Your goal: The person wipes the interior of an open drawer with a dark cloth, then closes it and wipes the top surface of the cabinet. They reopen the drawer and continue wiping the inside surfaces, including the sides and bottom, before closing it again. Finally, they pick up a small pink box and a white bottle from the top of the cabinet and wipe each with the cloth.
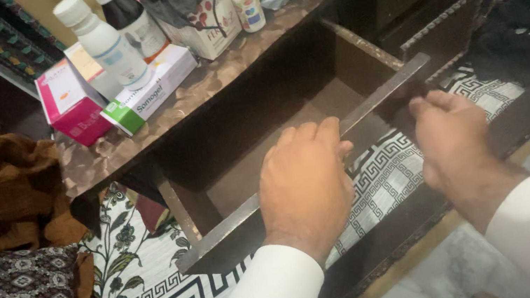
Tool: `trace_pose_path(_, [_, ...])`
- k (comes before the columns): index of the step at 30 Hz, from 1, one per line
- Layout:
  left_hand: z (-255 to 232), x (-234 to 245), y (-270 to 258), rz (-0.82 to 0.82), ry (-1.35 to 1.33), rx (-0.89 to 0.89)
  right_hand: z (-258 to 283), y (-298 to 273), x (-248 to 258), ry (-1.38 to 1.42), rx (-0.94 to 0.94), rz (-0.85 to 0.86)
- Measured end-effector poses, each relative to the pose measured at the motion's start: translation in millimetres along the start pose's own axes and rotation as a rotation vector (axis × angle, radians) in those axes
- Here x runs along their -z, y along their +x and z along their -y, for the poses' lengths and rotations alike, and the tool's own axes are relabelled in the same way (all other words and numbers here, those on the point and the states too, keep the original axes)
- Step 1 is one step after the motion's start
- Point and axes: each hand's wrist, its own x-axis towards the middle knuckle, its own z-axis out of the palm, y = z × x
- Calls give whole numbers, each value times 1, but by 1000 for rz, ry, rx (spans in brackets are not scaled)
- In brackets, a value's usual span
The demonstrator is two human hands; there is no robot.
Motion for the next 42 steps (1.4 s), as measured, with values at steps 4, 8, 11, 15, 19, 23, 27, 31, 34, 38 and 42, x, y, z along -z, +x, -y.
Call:
trace_pose_path(4, [2,-8,-1,43,33,-1,17,3,5,29,151,-86])
trace_pose_path(8, [4,-10,-3,31,32,-6,28,-7,3,171,159,-54])
trace_pose_path(11, [3,-8,0,35,36,-17,26,-8,1,314,-195,-73])
trace_pose_path(15, [2,-3,3,31,52,-25,20,-2,5,548,-372,-57])
trace_pose_path(19, [6,5,17,58,102,-20,35,0,12,809,-249,154])
trace_pose_path(23, [6,11,23,58,112,1,47,-16,3,354,-49,280])
trace_pose_path(27, [5,8,26,63,115,20,43,-27,-7,178,171,93])
trace_pose_path(31, [6,7,25,49,96,6,37,-27,-9,82,13,-31])
trace_pose_path(34, [4,7,25,34,87,10,34,-22,-5,-186,-44,-109])
trace_pose_path(38, [-1,11,32,49,100,28,42,-14,-4,-12,-74,-34])
trace_pose_path(42, [-5,20,38,160,-194,421,44,-17,-9,135,150,78])
